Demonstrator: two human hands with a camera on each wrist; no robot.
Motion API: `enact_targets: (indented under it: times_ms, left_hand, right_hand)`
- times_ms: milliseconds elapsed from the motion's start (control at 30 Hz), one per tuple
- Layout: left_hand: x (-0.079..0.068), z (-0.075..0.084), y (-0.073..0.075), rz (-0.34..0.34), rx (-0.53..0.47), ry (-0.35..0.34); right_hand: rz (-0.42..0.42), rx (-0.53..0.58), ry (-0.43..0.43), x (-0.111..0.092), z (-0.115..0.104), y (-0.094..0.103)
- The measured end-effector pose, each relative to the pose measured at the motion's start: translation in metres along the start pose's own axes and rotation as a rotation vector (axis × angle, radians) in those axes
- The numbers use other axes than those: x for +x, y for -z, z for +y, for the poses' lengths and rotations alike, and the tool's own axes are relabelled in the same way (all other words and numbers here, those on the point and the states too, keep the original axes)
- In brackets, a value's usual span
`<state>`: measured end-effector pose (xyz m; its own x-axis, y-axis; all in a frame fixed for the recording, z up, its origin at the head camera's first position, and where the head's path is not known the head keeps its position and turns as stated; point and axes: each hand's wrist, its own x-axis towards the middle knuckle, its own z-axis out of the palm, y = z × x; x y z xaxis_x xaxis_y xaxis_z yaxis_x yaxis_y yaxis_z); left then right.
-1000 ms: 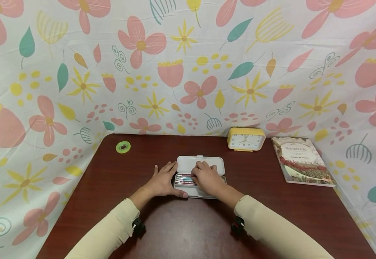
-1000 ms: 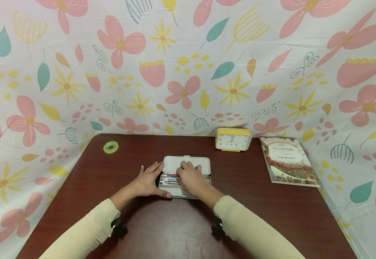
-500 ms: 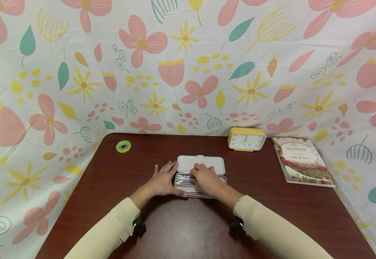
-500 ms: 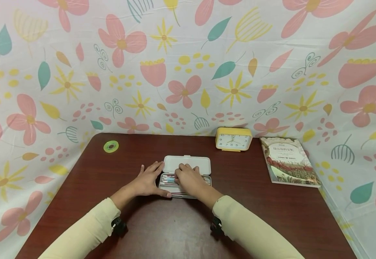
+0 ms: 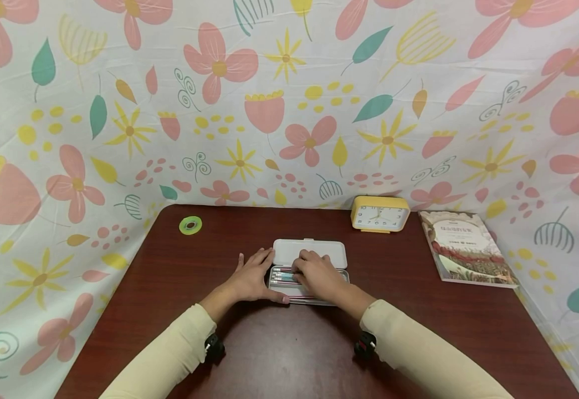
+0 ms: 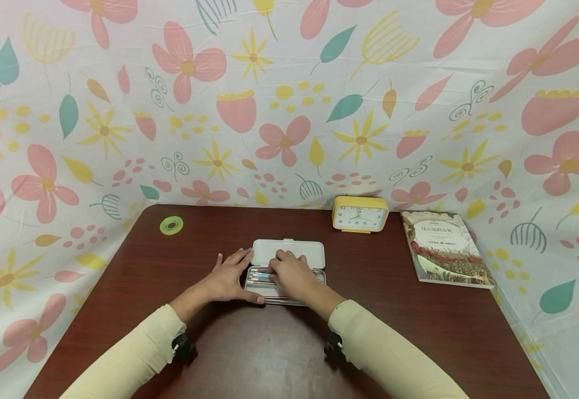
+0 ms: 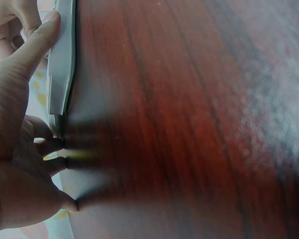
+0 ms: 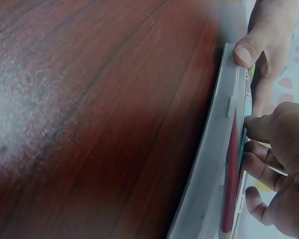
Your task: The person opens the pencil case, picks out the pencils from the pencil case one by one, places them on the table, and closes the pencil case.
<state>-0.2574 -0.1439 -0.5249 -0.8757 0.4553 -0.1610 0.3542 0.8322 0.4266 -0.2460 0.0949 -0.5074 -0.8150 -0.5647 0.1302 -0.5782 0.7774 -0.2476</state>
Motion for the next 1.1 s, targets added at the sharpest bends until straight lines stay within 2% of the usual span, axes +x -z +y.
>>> enact_targets:
  times_ms: [200,300,433,567,800,933,1100]
  left_hand:
    - [0.000,0.000,0.001,0.003,-0.003,-0.001]
    - [-0.001,0.000,0.001,0.002,-0.024,-0.005]
    - [0.003,-0.006,-0.004,0.018,-0.060,-0.023]
    - [0.003,-0.006,-0.004,0.019,-0.059,-0.029]
    - [-0.001,-0.001,0.000,0.002,-0.031,-0.014]
    - [-0.001,0.000,0.000,0.005,-0.017,-0.008]
    - [0.000,-0.001,-0.001,0.005,-0.013,-0.004]
  right_hand:
    - [-0.015,0.095,0.116,-0.007,0.005,0.007]
    - [-0.065,0.146,0.166,-0.014,0.007,0.009]
    - [-0.129,0.167,0.181,-0.022,0.008,0.011]
    - [-0.145,0.129,0.184,-0.025,0.008,0.014]
    - [-0.158,-0.049,0.210,-0.025,0.004,0.015]
    - [-0.137,-0.103,0.215,-0.026,0.002,0.013]
    - [-0.080,-0.120,0.209,-0.027,0.003,0.014]
